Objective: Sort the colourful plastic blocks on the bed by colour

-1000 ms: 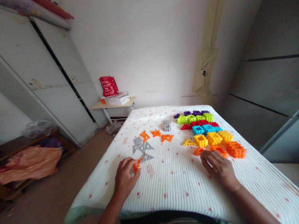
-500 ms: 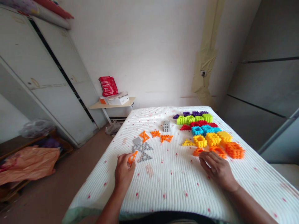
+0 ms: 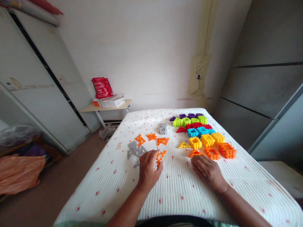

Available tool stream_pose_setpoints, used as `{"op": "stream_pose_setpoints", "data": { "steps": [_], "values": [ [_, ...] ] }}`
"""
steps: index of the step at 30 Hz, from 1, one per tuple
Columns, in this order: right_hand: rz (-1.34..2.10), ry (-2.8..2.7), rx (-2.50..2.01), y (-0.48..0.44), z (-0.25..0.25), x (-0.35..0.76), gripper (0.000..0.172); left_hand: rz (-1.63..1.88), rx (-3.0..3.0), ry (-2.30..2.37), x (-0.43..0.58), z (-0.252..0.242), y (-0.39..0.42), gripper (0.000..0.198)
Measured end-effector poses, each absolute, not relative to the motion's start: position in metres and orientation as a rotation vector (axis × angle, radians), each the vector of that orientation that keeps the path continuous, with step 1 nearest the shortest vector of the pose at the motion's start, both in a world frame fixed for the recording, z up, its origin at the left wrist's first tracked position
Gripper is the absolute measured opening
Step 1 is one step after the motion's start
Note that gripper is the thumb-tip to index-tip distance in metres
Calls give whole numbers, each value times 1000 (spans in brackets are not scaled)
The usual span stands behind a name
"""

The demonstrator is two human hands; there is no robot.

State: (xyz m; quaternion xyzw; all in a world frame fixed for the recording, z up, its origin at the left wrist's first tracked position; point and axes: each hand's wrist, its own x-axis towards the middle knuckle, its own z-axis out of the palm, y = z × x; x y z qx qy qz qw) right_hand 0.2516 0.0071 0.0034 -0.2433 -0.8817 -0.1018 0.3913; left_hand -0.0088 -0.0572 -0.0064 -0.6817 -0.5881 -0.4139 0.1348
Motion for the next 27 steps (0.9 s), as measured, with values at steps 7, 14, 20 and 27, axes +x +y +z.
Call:
{"op": "stream_pose_setpoints", "data": {
  "steps": [7,14,20,27],
  "values": [
    [-220,-2271,-657,7,0,254,16,-1313,-2103,-1738,3,-19,-31,39],
    [-200,-2320,-657,5,-2,250,15,-1637,-1776,-1933,-23,-19,-37,27],
    [-134,-2484,-590,-10,-3,222,23,-1732,-1758,-1911,-24,-18,-37,24],
    [0,-2459,-740,-6,-16,188,33,-1751,-1775,-1944,-24,-16,-36,25]
  ]
}}
